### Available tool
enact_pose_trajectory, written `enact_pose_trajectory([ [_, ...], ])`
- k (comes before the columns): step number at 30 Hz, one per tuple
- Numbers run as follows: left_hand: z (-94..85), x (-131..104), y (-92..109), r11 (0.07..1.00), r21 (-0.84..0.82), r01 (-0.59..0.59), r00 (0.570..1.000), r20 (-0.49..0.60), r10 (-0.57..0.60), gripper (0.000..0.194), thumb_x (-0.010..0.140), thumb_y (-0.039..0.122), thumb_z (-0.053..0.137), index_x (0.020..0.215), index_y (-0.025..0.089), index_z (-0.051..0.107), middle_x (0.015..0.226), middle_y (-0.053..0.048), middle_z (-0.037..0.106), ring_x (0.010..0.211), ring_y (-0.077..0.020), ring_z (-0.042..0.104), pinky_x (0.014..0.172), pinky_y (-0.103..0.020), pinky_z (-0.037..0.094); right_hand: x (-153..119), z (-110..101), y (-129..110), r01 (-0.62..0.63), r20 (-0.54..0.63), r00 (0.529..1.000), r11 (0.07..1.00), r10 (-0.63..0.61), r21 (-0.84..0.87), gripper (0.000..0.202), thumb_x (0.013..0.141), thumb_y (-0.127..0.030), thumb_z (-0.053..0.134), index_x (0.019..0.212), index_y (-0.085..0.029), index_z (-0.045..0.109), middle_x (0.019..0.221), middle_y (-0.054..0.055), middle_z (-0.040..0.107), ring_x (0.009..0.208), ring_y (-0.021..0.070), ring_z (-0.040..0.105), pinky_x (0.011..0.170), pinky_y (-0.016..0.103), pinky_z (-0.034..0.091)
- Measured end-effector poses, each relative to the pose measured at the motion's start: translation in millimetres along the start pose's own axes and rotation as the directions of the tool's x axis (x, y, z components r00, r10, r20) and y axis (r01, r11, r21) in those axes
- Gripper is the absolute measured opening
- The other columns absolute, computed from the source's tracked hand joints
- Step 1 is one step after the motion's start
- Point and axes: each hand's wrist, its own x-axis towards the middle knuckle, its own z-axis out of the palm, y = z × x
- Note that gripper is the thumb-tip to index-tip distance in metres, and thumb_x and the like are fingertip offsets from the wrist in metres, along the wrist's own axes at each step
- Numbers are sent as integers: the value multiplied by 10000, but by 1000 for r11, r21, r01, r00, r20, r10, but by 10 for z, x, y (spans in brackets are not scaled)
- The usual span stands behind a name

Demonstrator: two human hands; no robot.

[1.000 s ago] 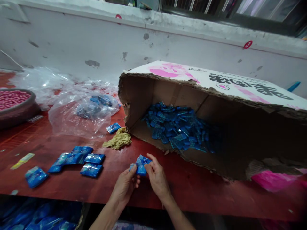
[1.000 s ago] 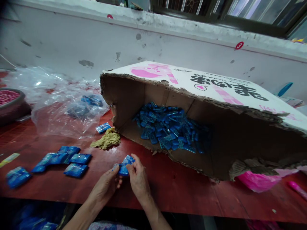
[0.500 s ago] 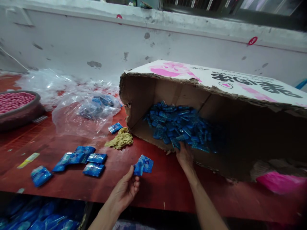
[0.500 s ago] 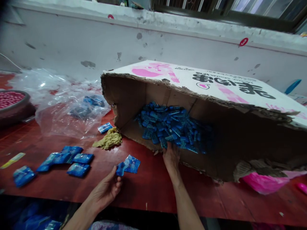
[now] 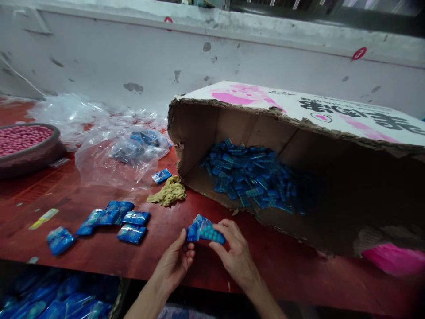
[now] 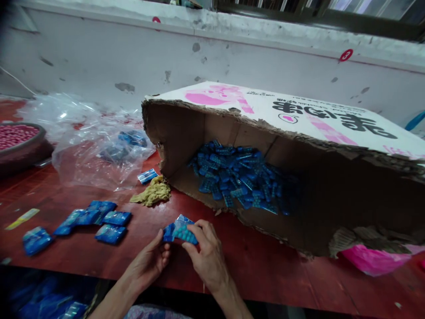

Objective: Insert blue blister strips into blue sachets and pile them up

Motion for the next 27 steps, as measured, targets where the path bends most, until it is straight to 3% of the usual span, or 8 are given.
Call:
enact_pose_trajectory([
  [12, -68, -1, -10, 990, 78, -115, 992, 64, 110, 141, 743, 274, 595, 726, 145, 542, 481, -6, 593, 398, -91, 542, 377, -165, 431, -107, 70, -14, 73, 99, 994, 968, -51, -239, 380, 777, -138, 539, 1138, -251, 509, 1083, 82, 516, 932, 240, 503, 784, 389, 473],
  [19, -39, -32, -11, 963, 139, -229, 967, 149, 209, 240, 640, 342, 683, 664, 130, 574, 486, -16, 608, 429, -115, 564, 390, -183, 425, -98, 97, -52, 22, 102, 995, 993, -11, -114, 344, 759, -160, 561, 1090, -248, 531, 1033, 63, 536, 904, 209, 553, 779, 326, 491],
  [27, 21, -57, -50, 990, 40, -133, 987, 92, 129, 141, 661, 257, 676, 704, 142, 606, 661, -33, 683, 623, -151, 634, 585, -254, 494, -280, 456, -5, -30, -30, 999, 992, 26, -126, 361, 797, -170, 501, 1144, -270, 517, 1107, 84, 524, 984, 233, 561, 777, 335, 508],
])
